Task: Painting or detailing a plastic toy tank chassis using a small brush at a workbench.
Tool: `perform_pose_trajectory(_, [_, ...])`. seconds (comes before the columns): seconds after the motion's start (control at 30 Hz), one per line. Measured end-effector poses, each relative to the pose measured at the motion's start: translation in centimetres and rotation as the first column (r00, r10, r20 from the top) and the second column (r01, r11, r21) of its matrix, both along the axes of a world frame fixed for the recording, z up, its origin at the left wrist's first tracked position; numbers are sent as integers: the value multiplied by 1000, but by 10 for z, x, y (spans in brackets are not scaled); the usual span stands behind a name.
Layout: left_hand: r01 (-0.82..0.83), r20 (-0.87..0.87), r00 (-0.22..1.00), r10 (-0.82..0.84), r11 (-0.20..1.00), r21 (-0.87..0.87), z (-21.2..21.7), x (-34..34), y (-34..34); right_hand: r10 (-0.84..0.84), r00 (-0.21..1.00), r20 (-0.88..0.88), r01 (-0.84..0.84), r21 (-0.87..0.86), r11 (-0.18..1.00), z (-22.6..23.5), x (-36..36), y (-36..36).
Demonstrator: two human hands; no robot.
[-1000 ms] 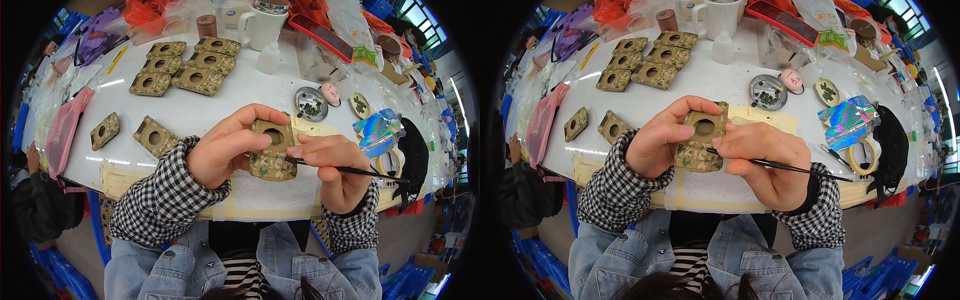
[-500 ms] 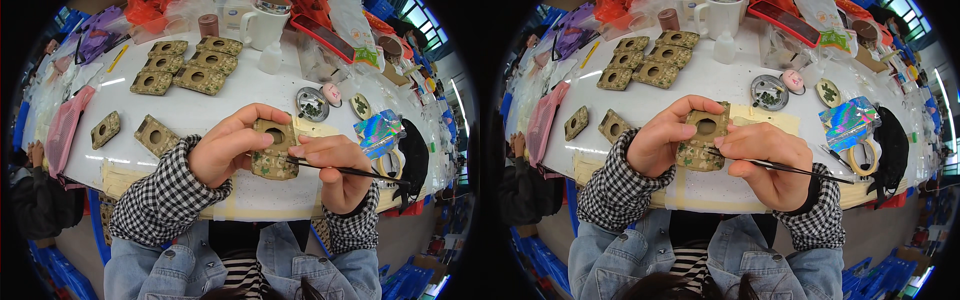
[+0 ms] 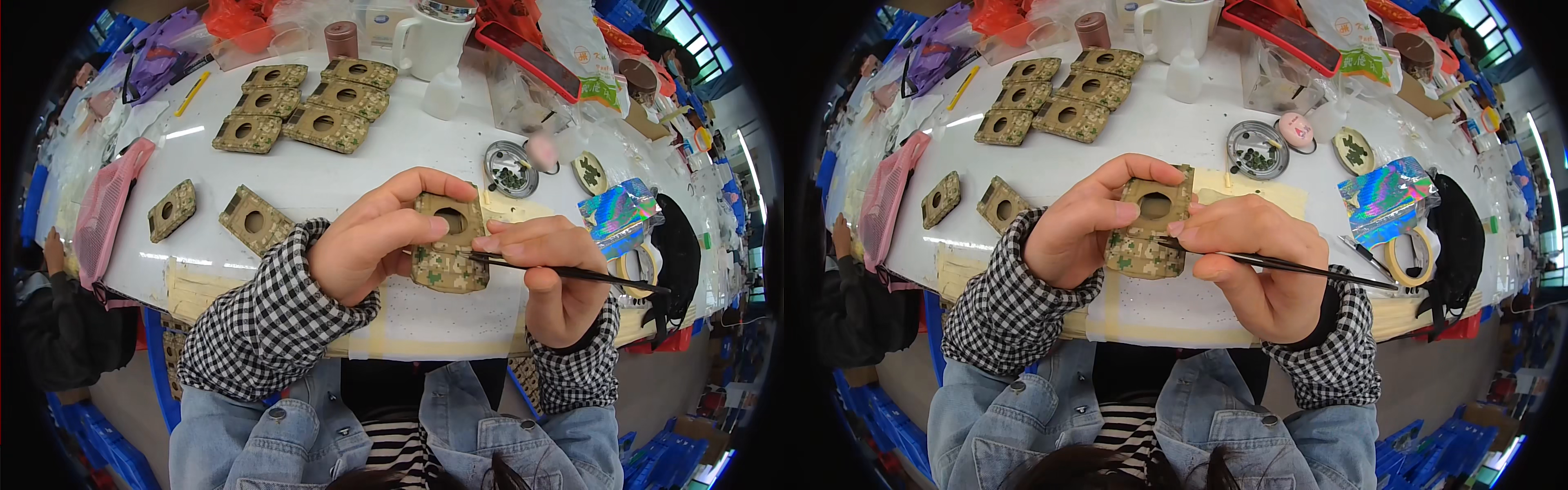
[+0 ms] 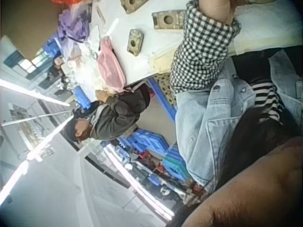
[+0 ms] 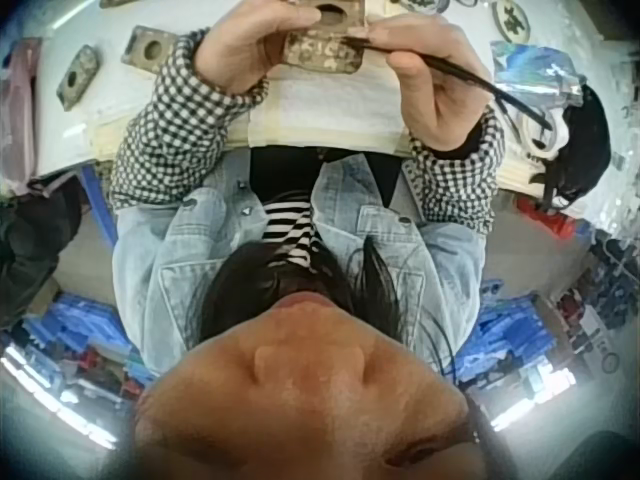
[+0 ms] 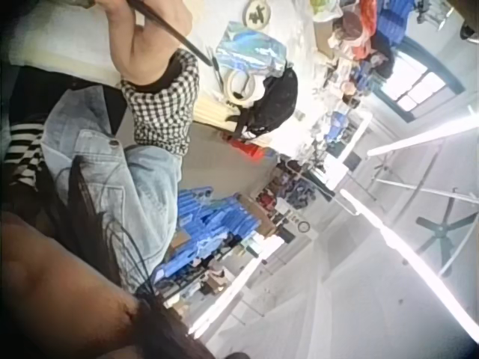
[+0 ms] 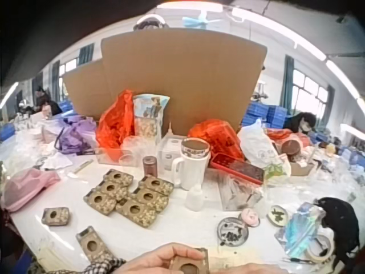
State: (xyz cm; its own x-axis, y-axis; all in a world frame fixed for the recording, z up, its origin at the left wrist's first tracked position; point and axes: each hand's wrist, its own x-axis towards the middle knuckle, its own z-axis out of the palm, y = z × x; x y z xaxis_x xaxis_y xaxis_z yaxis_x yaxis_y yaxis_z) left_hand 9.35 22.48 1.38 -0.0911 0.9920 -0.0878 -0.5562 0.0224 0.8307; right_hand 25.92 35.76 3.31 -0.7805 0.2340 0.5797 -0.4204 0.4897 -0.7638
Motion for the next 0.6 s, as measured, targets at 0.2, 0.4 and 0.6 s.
perform_pose_trajectory(0.2, [-3,-9,1000,3,1000,-12,1,0,0,-3,1000,0,3,5,1000,0,0,-1])
perform_pose_trajectory(0.4, [10,15,1000,-10,1000,-24,2,0,0,8,1000,-23,-8,-3,1000,-3,1,1])
perform_pose_trajectory(0.6, [24,190,982,-16,999,-38,6,-5,1,-133,985,-112,134,8,991,-5,-1,4])
